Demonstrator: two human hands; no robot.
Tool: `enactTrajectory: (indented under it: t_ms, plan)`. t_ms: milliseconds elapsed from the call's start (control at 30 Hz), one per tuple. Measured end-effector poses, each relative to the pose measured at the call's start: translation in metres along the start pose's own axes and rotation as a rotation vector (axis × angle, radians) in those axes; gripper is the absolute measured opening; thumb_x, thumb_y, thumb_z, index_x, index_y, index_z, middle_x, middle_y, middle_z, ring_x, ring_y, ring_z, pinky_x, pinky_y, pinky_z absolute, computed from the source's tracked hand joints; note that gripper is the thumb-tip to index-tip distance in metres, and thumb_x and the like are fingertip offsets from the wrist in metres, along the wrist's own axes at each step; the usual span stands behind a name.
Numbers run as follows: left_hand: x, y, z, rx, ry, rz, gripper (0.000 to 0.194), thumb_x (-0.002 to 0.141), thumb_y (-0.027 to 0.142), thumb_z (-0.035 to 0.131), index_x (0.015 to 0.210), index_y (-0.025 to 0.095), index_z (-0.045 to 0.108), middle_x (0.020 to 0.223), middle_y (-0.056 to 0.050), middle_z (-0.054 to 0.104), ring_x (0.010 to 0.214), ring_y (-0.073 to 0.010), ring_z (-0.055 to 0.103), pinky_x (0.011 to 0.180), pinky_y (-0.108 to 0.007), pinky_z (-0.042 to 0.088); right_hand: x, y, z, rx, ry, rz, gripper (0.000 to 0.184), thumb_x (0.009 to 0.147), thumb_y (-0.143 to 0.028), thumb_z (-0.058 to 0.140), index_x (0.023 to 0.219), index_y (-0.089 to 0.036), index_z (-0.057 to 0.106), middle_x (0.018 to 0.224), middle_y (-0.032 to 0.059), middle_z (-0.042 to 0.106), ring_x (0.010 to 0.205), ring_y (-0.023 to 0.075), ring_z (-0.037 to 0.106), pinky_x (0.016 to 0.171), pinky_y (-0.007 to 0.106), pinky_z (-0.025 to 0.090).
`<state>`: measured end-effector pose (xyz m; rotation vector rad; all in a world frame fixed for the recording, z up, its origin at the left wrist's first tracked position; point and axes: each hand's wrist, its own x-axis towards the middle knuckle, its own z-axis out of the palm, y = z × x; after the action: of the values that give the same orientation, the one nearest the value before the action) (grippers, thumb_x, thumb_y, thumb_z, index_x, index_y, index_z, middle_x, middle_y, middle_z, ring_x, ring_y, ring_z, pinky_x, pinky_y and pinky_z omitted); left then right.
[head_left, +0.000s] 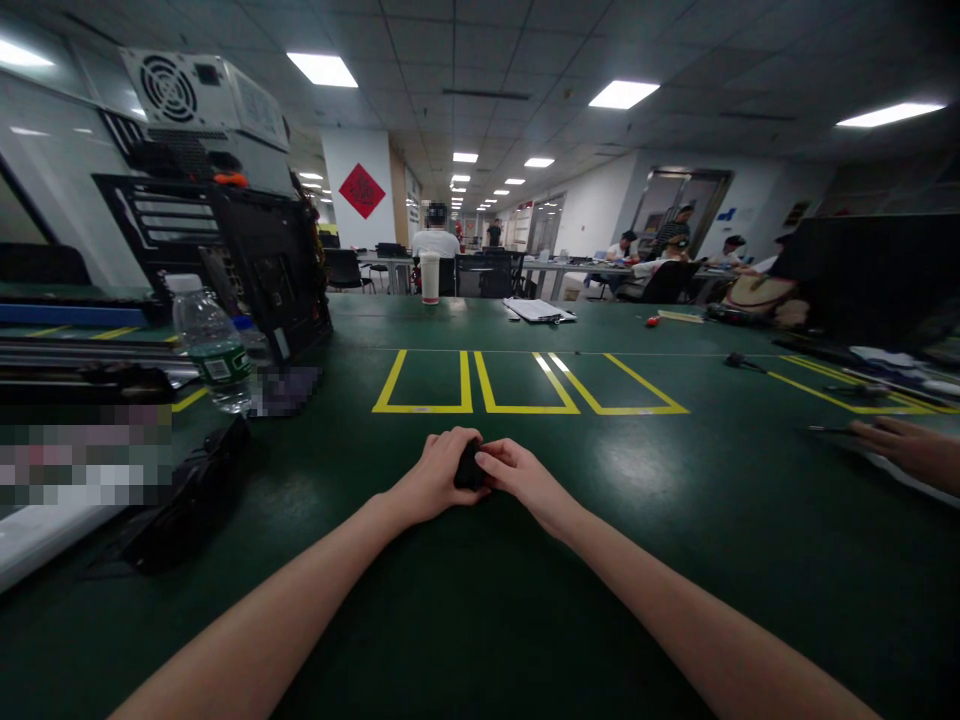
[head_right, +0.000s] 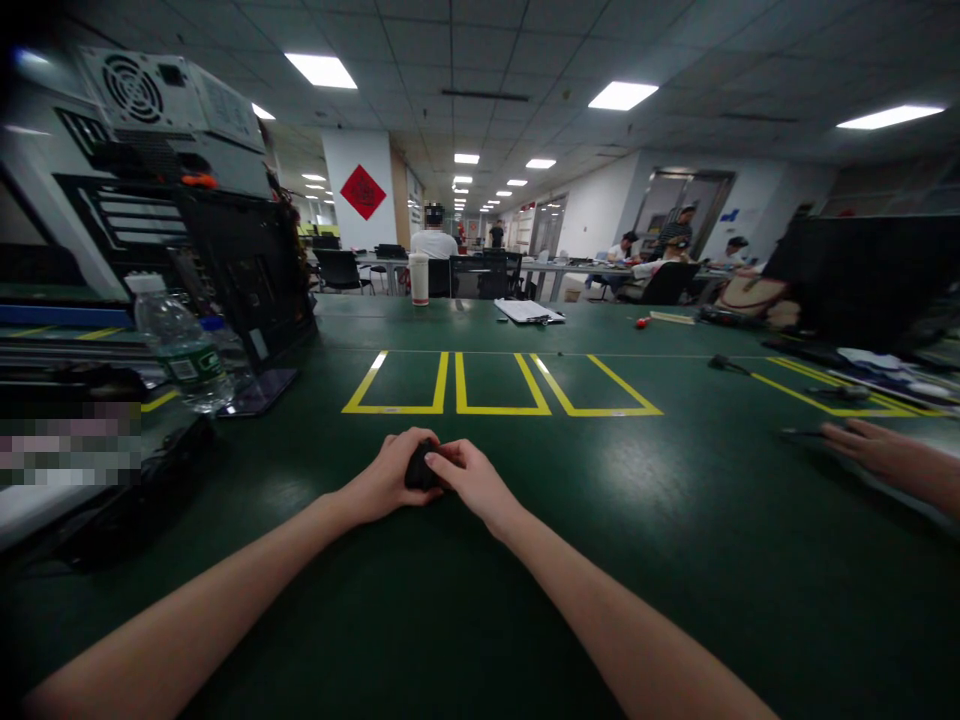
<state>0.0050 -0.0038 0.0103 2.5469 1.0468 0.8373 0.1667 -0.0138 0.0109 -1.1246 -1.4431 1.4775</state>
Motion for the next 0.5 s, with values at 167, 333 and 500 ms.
enactTrajectory:
  t_ms: [167, 333, 500]
  plan:
    - [-0.001, 0.007, -0.011, -0.024, -0.059, -0.008, 0.048, 0.068, 0.031, 0.061, 0.108, 0.021, 0.036, 0.102, -0.005, 0.047, 0.094, -0.0206, 0.047, 0.082, -0.036, 0.034, -0.003, -0.002, -0.004, -0.028, -0.078, -0.057, 0.029, 0.068, -0.032, 0.060, 0.092, -0.019, 0.050, 0.099, 0.0034, 0.054, 0.094, 0.0177, 0.053, 0.081, 0.035, 0.043]
    - [-0.001, 0.009, -0.011, -0.032, -0.066, -0.020, 0.049, 0.068, 0.030, 0.061, 0.109, 0.022, 0.036, 0.104, -0.005, 0.047, 0.096, -0.0214, 0.046, 0.084, -0.037, 0.033, -0.006, -0.006, -0.002, -0.022, -0.068, -0.060, 0.027, 0.070, -0.036, 0.057, 0.091, -0.021, 0.049, 0.096, 0.0024, 0.055, 0.094, 0.0180, 0.052, 0.079, 0.035, 0.043]
    - [0.000, 0.005, -0.006, -0.034, -0.024, -0.029, 0.052, 0.065, 0.027, 0.063, 0.109, 0.023, 0.035, 0.104, -0.004, 0.048, 0.097, -0.0219, 0.046, 0.084, -0.037, 0.033, -0.003, -0.003, -0.001, -0.039, -0.021, -0.043, 0.027, 0.072, -0.040, 0.054, 0.089, -0.020, 0.049, 0.096, 0.0032, 0.056, 0.093, 0.0182, 0.052, 0.079, 0.035, 0.044]
